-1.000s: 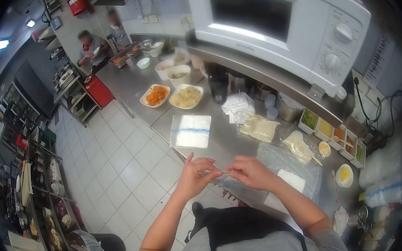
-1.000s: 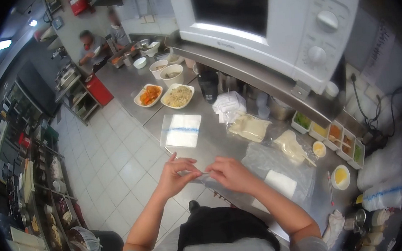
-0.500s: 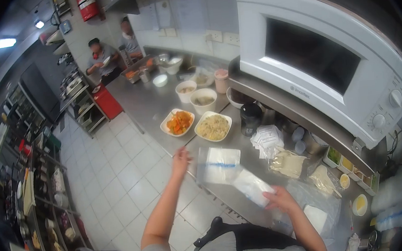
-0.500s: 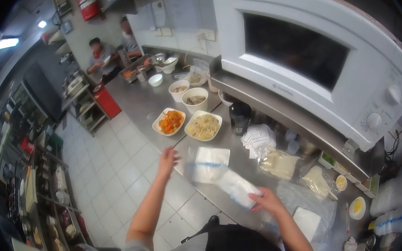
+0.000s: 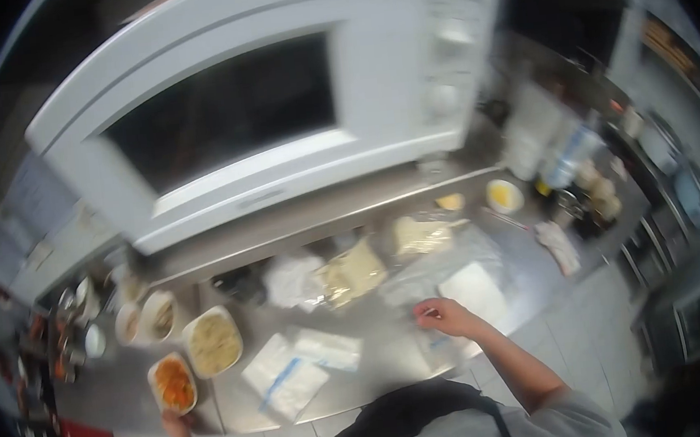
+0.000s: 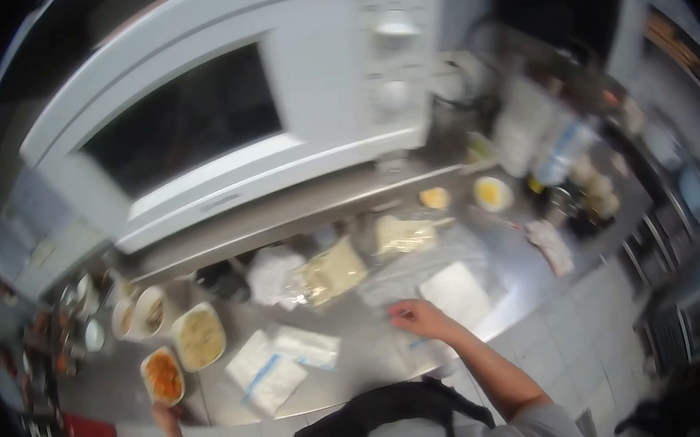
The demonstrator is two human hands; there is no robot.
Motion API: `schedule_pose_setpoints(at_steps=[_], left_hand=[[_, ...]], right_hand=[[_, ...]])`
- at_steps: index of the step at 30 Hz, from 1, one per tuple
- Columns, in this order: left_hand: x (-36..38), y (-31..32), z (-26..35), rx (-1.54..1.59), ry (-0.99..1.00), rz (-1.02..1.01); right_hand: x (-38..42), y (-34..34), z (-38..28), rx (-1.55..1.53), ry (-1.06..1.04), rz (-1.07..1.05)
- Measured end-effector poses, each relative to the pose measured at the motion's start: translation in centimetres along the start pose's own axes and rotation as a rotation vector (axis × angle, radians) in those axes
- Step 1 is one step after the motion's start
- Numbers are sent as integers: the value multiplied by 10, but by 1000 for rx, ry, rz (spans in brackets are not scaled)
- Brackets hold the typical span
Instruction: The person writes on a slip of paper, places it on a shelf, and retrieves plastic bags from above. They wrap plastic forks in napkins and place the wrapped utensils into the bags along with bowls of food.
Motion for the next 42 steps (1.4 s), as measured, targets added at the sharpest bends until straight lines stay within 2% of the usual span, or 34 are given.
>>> schedule_pose_setpoints(at_steps=[2, 3, 5, 6, 10, 11, 13, 14, 16, 17, 18, 19, 20, 22, 24, 26, 30, 32, 36, 42], left_hand=[[17, 10, 15, -105, -43, 168], [23, 13, 19, -164, 13, 251], [48, 12, 16, -222, -157, 354], [55, 18, 28, -214, -150, 344], [120, 31, 131, -684, -147, 419], [135, 36, 153, -684, -154, 430], [164, 56, 201, -428, -203, 450], [180, 70, 233, -432, -209, 475], [207, 115, 296, -344, -160, 425], [217, 127, 300, -335, -180, 330], [231, 138, 304, -338, -180, 358], [242, 160, 298, -182, -231, 261], [250, 188, 308, -32, -278, 161], [273, 255, 339, 146, -322, 119], [293, 292, 279, 264, -295, 274], [304, 376, 363, 219, -295, 42], [309, 486, 386, 387, -312, -249], [306, 533, 388, 409, -302, -390], [296, 609, 399, 429, -284, -464], [281, 689, 394, 472, -238, -570]], right_hand=[[12, -29, 5, 43, 67, 67], [19, -46, 2, 55, 45, 134], [22, -83, 7, 74, 34, 226], [21, -102, 8, 98, 12, 292], [-11, -194, 2, 287, -5, 471], [-22, -215, -7, 382, -29, 526], [-61, -255, -15, 673, -240, 722], [-80, -271, -15, 673, -262, 707], [-108, -300, -30, 745, -243, 852], [-122, -310, -32, 742, -269, 838], [-140, -318, -32, 859, -310, 896], [-154, -324, -34, 972, -352, 956], [-163, -330, -34, 958, -373, 943], [-190, -339, -20, 1039, -150, 720], [-203, -345, -17, 1050, -170, 688], [-215, -349, -14, 1031, -242, 610], [-208, -353, -21, 920, -327, 594], [-198, -344, -23, 1026, -321, 551], [-188, -334, -17, 986, -357, 460], [-212, -354, 5, 670, -250, 450]])
Point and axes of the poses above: each hand's wrist, its own x-axis away from the middle knuckle, its own y-axis out of the palm, z = x × y, the point moved 6 cm from there along -x, towards the middle knuckle, and after that the axes turned 13 degrees about y, right-handed, at the moved point
